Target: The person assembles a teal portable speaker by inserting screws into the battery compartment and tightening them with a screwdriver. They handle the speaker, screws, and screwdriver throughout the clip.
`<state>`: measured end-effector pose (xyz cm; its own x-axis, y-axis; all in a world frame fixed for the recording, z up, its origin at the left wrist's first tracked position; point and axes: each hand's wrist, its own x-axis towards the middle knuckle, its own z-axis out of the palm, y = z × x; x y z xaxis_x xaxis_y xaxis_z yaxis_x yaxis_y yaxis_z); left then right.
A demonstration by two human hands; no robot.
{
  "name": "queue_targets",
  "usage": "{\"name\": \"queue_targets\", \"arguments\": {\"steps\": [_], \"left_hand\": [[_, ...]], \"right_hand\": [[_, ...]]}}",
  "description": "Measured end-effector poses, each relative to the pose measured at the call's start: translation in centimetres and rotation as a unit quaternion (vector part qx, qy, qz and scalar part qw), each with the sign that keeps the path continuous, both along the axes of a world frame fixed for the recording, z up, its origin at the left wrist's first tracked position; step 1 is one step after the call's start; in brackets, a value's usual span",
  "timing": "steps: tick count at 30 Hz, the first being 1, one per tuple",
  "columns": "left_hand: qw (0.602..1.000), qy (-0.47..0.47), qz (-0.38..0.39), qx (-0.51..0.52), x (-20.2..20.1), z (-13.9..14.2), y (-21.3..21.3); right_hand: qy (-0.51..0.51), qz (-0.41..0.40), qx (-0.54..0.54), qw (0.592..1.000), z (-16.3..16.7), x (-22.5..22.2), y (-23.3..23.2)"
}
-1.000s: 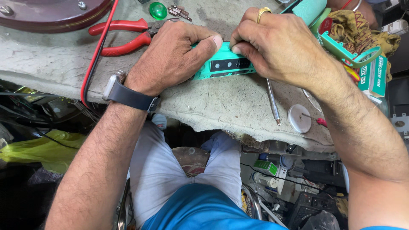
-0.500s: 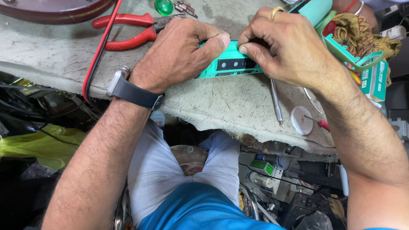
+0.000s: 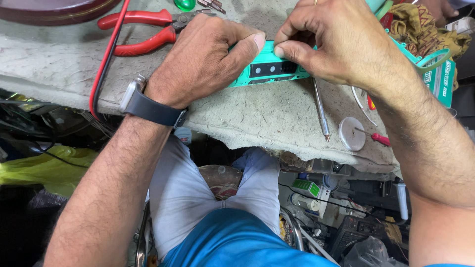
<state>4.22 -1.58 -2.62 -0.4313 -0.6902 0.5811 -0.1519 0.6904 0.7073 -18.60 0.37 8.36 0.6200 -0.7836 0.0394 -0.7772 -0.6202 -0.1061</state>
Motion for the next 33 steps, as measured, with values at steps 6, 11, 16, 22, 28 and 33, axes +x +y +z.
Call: {"name": "queue_targets", "arguments": {"steps": [6, 11, 16, 22, 28, 33], "left_hand": [[0.999, -0.004, -0.008, -0.034, 0.1, 0.1, 0.3], [0.999, 0.021, -0.023, -0.034, 0.2, 0.1, 0.3], [1.000, -0.009, -0.001, -0.003, 0.4, -0.3, 0.3], [1.000, 0.009, 0.001, -0.025, 0.5, -0.4, 0.2], [0.999, -0.040, 0.020, 0.003, 0.8, -0.3, 0.1], [0.998, -0.010, 0.014, -0.067, 0.8, -0.9, -0.1]], "right_hand": [[-0.088, -0.086, 0.081, 0.989, -0.9, -0.6, 0.4], [-0.104, 0.101, -0.021, 0.989, -1.4, -1.5, 0.9], [-0.098, 0.112, -0.063, 0.987, -2.5, -1.5, 1.5], [-0.018, 0.066, -0.065, 0.996, -2.1, -1.1, 1.8], [-0.015, 0.059, -0.092, 0.994, -2.4, -0.2, 1.9], [-0.089, 0.038, -0.058, 0.994, -2.4, -0.2, 1.5]]}}
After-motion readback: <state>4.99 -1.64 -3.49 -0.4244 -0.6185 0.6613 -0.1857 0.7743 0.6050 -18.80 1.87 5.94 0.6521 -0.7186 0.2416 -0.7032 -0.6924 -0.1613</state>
